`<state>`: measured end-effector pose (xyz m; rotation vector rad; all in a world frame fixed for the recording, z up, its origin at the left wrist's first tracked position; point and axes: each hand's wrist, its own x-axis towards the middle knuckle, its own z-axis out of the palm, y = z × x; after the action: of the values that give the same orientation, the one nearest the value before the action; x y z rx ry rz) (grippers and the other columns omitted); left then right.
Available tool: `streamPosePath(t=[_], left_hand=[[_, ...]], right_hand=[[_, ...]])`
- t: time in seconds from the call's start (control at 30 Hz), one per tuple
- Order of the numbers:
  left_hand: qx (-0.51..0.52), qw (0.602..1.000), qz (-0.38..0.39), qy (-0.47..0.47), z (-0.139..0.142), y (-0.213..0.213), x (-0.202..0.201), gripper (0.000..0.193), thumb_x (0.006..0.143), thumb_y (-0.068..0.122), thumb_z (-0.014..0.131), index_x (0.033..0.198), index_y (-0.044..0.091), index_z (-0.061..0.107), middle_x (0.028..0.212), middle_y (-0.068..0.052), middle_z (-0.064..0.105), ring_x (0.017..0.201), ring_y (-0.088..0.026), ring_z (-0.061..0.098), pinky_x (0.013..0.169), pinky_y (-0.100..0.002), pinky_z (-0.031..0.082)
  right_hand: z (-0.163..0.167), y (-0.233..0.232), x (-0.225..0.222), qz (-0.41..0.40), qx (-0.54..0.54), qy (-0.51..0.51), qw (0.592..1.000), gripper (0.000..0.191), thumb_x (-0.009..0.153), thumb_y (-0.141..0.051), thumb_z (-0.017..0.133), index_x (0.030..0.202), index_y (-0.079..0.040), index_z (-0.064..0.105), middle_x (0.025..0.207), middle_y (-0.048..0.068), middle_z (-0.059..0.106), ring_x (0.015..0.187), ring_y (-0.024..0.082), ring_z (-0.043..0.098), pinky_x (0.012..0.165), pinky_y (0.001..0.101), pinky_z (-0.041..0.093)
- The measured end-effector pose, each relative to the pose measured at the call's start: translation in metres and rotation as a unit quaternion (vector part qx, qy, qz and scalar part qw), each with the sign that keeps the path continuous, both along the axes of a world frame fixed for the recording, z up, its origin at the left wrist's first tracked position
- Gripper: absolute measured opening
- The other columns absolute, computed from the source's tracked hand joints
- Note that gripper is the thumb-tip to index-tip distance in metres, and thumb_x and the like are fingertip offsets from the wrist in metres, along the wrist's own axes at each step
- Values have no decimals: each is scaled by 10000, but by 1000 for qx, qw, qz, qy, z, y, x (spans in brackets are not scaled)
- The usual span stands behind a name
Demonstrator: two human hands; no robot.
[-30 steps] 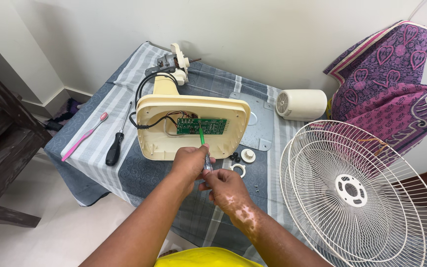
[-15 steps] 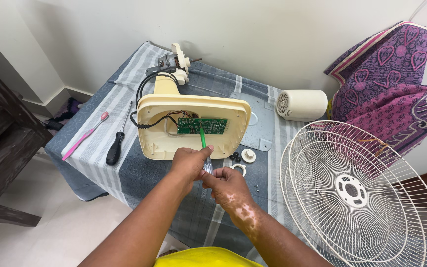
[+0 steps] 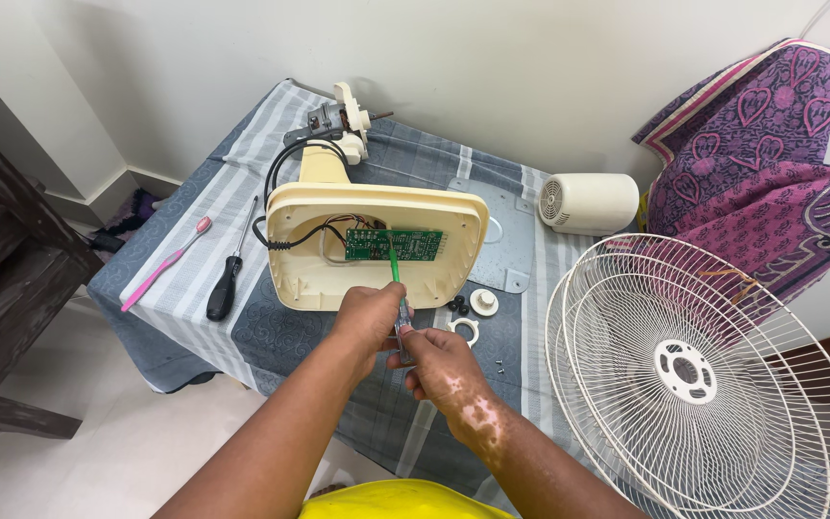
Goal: The person services a disassembled pedestal fan on a table. They remove the fan's rear metal plate, hold the open housing, and use a screwdriver to unscrew and work on the green circuit board mounted inside the fan housing, with fan parts and screws laid out on the table.
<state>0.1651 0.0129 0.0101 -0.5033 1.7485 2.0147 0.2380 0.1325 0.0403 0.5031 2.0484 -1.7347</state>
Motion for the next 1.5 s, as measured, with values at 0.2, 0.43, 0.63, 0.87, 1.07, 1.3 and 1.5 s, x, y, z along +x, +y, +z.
streamPosePath(t=[0.2, 0.43, 0.63, 0.87, 1.07, 1.3, 1.5], left_hand=[[-11, 1000, -2, -3, -4, 2, -2, 360, 913, 372, 649, 832, 21, 649, 716, -81, 619, 597, -197, 594, 581, -387, 537], [-29, 999, 22, -2, -6, 4, -3, 388, 842, 364, 806, 813, 62, 564, 699, -70, 594, 550, -175, 551, 522, -336, 517], [-14, 1000, 27, 7, -8, 2, -4, 341, 862, 338, 782, 826, 53, 599, 698, -98, 613, 557, -189, 560, 560, -362, 519], [-21, 1000, 14, -3, -2, 3, -1, 346, 942, 332, 678, 846, 0, 665, 781, -108, 679, 644, -220, 636, 578, -409, 530], [-6, 1000, 2, 11, 0, 2, 1, 346, 913, 344, 716, 878, 2, 683, 810, -98, 691, 670, -209, 641, 603, -386, 550], [-22, 1000, 3, -3, -1, 3, 3, 404, 850, 372, 800, 861, 31, 582, 724, -100, 619, 638, -212, 601, 594, -392, 542], [-36, 999, 16, 14, -4, 2, -1, 362, 869, 347, 772, 854, 14, 630, 737, -102, 666, 600, -177, 612, 593, -373, 538]], right_hand=[[-4, 2, -2, -15, 46, 20, 999, 388, 915, -412, 679, 947, -26, 709, 807, 51, 708, 602, 96, 558, 546, 284, 482], [-6, 4, -4, -20, 59, 41, 997, 398, 846, -425, 774, 921, -41, 700, 775, 58, 709, 611, 102, 560, 555, 275, 491], [-1, 1, -2, -25, 61, 20, 998, 428, 871, -466, 734, 931, -44, 688, 797, 56, 712, 610, 100, 554, 562, 272, 493], [-3, 1, -2, -14, 1, -11, 1000, 410, 978, -412, 549, 1019, -43, 724, 838, 45, 736, 580, 97, 535, 538, 264, 469], [-6, 3, -1, -18, 24, 14, 999, 375, 950, -397, 625, 997, -35, 714, 835, 43, 739, 587, 92, 545, 538, 260, 466], [-5, 3, 0, -28, 59, 52, 997, 425, 874, -443, 761, 925, -25, 704, 804, 55, 720, 618, 88, 568, 570, 263, 496], [1, 1, -1, -28, 78, 13, 996, 432, 909, -471, 712, 943, -41, 707, 775, 69, 657, 600, 102, 559, 548, 267, 482]])
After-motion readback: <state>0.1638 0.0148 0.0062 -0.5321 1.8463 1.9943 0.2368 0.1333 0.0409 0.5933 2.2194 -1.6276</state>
